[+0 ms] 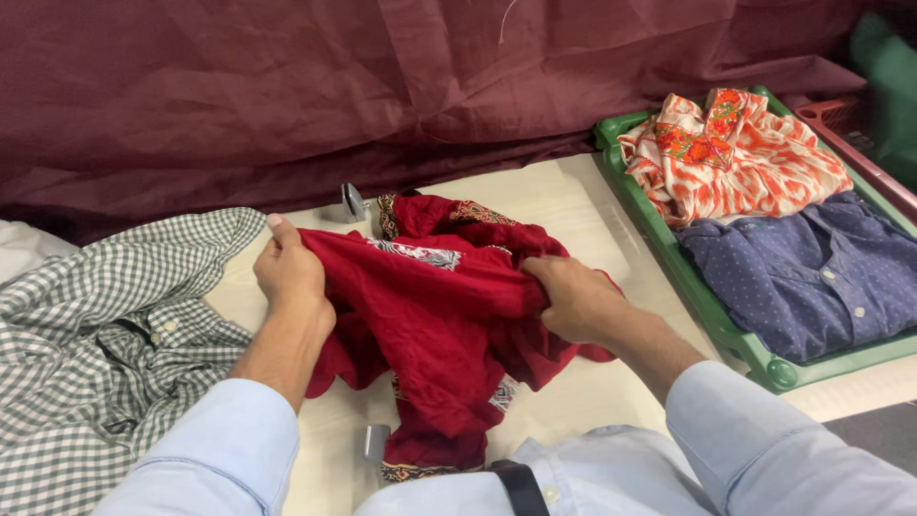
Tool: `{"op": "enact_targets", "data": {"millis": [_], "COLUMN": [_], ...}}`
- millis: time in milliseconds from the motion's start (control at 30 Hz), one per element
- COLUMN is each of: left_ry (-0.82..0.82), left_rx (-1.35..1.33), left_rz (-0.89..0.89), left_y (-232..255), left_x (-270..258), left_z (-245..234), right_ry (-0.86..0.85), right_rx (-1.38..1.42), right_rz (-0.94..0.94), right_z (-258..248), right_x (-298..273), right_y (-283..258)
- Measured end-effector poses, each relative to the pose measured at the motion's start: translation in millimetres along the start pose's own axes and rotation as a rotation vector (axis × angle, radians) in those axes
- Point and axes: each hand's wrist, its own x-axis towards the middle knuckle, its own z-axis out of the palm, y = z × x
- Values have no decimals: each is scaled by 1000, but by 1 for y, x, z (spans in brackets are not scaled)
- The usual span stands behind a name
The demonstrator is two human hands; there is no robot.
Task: The person folds a patterned orange-and-white dress and places it in a green plastic basket. Then the person folds a red embroidered top and lays it flat on the table.
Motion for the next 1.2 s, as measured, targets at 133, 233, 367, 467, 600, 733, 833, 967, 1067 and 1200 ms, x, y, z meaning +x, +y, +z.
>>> {"op": "enact_targets", "data": {"millis": [133,233,367,467,600,733,833,967,1067,1200], "left_ry": [145,136,-351,-863,-905,-662,-497,-330,-254,-246], "left_rx": [444,804,734,712,843,808,875,891,947,1050], "left_rz": [55,339,865,658,595,765,775,767,593,411], "left_y": [6,11,16,10,3,4,13,35,55,82], "left_x": [8,-2,-36,-77,-107,-92,-65,-36,-24,-18], "left_z": [-13,-15,9,34,58,60,46,20,7,2], "right_ry": [253,344,167,121,264,399,436,510,601,736], "right_rx": [31,407,541,439,357,78,142,357,454,393], "right_rz": [175,356,311,176,63,123,245,298,337,319], "right_z": [-7,-16,-20,-16,-10,-16,-23,-26,-25,-27], "right_x": [1,8,16,19,16,14,13,11,9,8], "right_y": [19,16,-13,-41,-63,-48,-21,12,29,39]}}
